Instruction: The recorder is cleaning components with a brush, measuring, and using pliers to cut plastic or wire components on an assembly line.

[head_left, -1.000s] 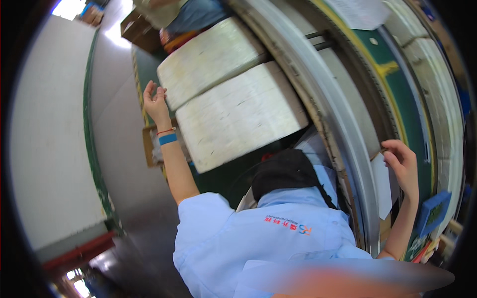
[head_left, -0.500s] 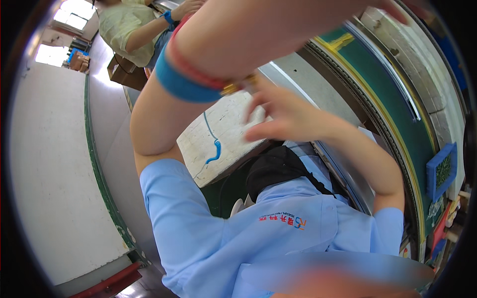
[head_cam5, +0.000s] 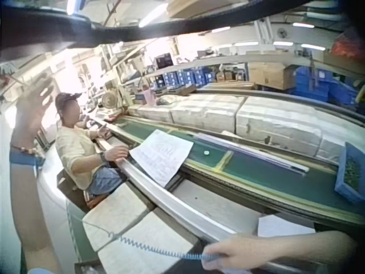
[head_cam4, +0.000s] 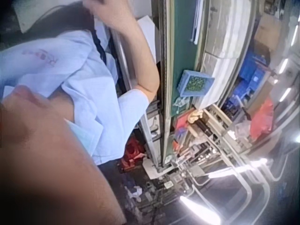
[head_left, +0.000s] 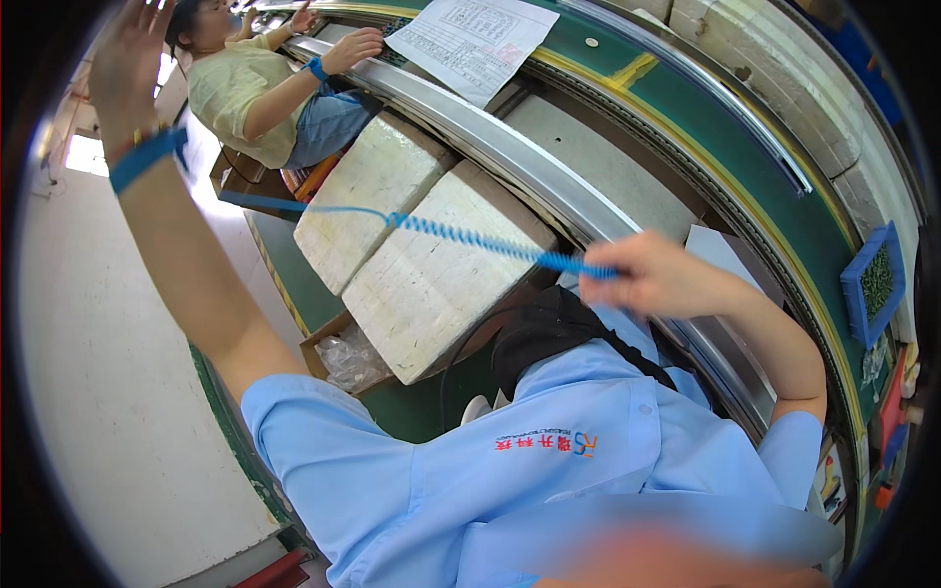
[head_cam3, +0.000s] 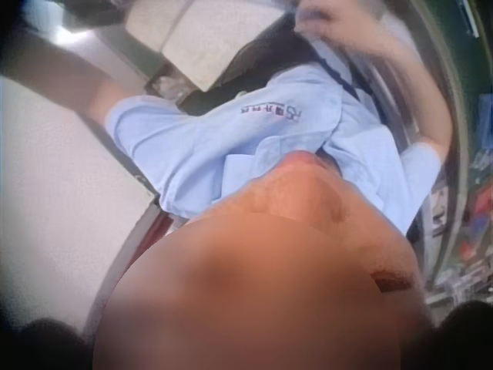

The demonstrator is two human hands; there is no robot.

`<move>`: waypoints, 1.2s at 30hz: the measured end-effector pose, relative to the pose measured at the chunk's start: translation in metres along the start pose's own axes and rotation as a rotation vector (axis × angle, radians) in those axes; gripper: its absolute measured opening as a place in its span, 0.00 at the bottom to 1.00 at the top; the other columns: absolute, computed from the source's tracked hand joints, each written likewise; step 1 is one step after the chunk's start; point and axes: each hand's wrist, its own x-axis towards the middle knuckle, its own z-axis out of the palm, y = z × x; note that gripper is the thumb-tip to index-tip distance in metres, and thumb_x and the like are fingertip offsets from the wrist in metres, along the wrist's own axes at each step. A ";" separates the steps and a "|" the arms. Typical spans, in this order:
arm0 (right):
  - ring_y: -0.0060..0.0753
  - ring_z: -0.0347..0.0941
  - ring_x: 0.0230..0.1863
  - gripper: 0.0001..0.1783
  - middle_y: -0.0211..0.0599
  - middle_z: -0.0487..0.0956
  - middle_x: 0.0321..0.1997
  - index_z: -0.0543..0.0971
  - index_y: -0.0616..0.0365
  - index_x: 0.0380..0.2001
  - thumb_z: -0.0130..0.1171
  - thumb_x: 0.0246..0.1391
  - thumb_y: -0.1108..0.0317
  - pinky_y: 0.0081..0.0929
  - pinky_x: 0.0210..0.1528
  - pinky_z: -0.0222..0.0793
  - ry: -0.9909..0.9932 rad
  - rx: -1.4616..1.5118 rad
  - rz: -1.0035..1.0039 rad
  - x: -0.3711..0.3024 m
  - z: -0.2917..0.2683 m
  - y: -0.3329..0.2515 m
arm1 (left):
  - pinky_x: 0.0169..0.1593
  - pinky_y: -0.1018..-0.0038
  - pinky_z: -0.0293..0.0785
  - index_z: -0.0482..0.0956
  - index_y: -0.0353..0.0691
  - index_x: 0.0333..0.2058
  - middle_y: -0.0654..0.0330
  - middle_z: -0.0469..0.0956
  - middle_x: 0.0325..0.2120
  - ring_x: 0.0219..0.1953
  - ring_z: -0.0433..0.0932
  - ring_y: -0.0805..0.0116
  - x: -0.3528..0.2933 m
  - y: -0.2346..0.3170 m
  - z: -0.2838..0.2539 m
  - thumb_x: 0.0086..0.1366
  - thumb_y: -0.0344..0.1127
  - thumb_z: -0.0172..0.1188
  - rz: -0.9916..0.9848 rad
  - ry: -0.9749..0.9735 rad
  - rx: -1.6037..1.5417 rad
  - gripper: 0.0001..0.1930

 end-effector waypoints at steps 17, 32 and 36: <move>0.30 0.68 0.28 0.06 0.32 0.69 0.30 0.72 0.58 0.24 0.54 0.44 0.68 0.22 0.23 0.69 0.325 -0.698 -1.426 0.108 0.116 -0.015 | 0.30 0.77 0.76 0.31 0.40 0.67 0.47 0.74 0.48 0.29 0.76 0.70 -0.315 -0.168 0.205 0.62 0.27 0.58 -1.559 -0.506 -0.828 0.46; 0.44 0.75 0.45 0.24 0.43 0.72 0.53 0.72 0.55 0.51 0.60 0.48 0.72 0.36 0.41 0.74 0.561 -0.708 -0.304 0.041 0.049 0.023 | 0.27 0.85 0.56 0.71 0.33 0.52 0.69 0.68 0.25 0.19 0.56 0.85 -0.230 -0.176 0.043 0.72 0.42 0.46 -0.719 -0.032 -0.417 0.19; 0.47 0.73 0.47 0.21 0.42 0.73 0.51 0.73 0.57 0.49 0.58 0.49 0.76 0.35 0.44 0.72 0.542 -0.507 -0.112 -0.003 0.070 0.076 | 0.30 0.86 0.59 0.71 0.37 0.55 0.69 0.72 0.28 0.25 0.62 0.84 -0.250 -0.182 0.067 0.69 0.34 0.50 -0.602 -0.142 -0.017 0.18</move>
